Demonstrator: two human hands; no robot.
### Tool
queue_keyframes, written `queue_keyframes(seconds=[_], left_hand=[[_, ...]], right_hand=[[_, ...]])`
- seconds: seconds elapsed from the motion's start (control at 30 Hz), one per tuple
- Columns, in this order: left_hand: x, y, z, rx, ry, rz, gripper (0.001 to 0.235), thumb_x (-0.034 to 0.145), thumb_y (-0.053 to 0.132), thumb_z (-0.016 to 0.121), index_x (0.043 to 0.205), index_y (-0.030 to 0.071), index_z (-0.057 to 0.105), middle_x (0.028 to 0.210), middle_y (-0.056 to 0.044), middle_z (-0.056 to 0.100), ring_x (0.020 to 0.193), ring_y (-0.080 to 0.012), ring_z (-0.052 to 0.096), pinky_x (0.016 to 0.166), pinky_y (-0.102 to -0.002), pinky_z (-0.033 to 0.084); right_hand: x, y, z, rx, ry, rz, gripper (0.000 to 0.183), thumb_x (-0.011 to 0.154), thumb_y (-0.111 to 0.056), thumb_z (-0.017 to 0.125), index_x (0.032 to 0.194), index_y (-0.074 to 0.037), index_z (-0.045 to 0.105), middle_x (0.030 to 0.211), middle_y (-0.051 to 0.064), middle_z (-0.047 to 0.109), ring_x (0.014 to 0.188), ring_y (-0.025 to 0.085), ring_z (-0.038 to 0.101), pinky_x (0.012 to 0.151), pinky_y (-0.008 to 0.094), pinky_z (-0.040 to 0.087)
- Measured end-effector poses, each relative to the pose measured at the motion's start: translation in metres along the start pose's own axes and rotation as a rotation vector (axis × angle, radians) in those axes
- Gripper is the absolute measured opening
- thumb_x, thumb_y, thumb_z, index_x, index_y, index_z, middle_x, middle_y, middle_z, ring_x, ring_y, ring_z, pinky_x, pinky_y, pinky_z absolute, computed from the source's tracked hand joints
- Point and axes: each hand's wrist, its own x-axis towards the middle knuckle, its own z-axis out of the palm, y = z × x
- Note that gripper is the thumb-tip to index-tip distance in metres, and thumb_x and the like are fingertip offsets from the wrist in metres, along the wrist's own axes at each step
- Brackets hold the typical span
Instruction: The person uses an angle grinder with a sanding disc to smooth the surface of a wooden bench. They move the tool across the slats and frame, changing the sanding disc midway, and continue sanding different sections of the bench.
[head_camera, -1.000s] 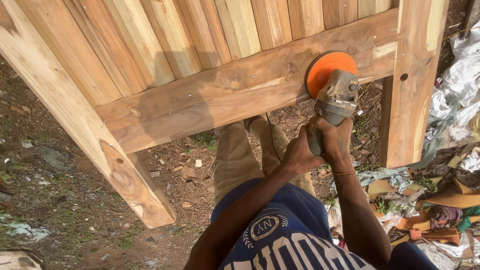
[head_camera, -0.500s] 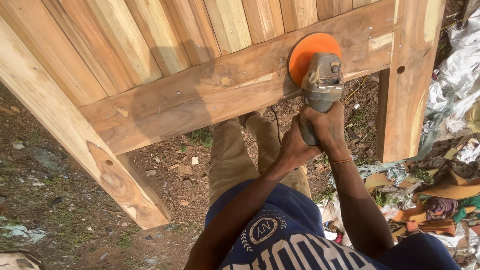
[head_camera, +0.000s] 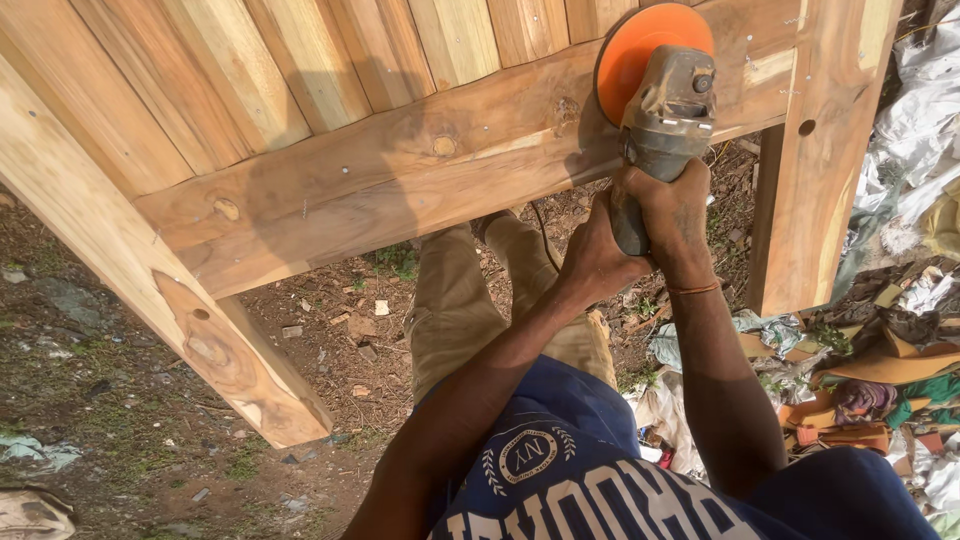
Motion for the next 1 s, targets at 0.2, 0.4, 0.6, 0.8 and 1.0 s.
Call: queue_keyframes(seconds=[0.2,0.4,0.6,0.8,1.0], left_hand=[[0.011,0.014,-0.013,-0.047,-0.005,0.100,0.103,0.060,0.025,0.084,0.143,-0.004,0.031,0.114,-0.024,0.067,0.098,-0.0367,0.073,0.086,-0.042,0.059],[0.010,0.013,-0.020,-0.118,0.087,0.068,0.104,0.060,0.023,0.085,0.145,-0.004,0.031,0.116,-0.025,0.067,0.101,-0.0366,0.072,0.085,-0.043,0.058],[-0.008,-0.004,0.005,-0.070,0.013,0.086,0.106,0.057,0.022,0.086,0.145,-0.002,0.030,0.116,-0.026,0.066,0.102,-0.0395,0.071,0.088,-0.044,0.057],[0.018,0.008,-0.011,-0.047,0.069,0.089,0.095,0.060,0.028,0.086,0.137,-0.001,0.039,0.112,-0.023,0.069,0.099,-0.0371,0.073,0.085,-0.044,0.058],[0.010,0.013,-0.018,-0.132,0.173,0.087,0.100,0.061,0.028,0.087,0.140,-0.003,0.034,0.114,-0.024,0.069,0.100,-0.0360,0.073,0.085,-0.042,0.059]], right_hand=[[0.006,-0.021,0.004,0.102,-0.004,-0.020,0.037,0.075,-0.021,0.073,0.100,0.006,0.070,0.091,0.011,0.071,0.076,0.016,0.067,0.069,0.031,0.055],[0.016,-0.032,0.018,-0.061,-0.062,-0.058,0.036,0.073,-0.019,0.075,0.100,0.005,0.070,0.089,0.011,0.073,0.075,0.016,0.068,0.068,0.032,0.056],[-0.011,-0.002,-0.002,0.117,-0.011,0.004,0.034,0.074,-0.017,0.074,0.099,0.005,0.071,0.089,0.008,0.072,0.075,0.015,0.067,0.068,0.031,0.054],[0.014,-0.024,0.009,0.072,-0.012,-0.060,0.034,0.074,-0.019,0.075,0.098,0.004,0.071,0.090,0.008,0.072,0.074,0.015,0.066,0.068,0.031,0.054],[0.019,-0.042,0.020,-0.109,-0.115,-0.077,0.034,0.072,-0.020,0.074,0.096,0.003,0.072,0.086,0.008,0.073,0.074,0.015,0.069,0.067,0.030,0.055]])
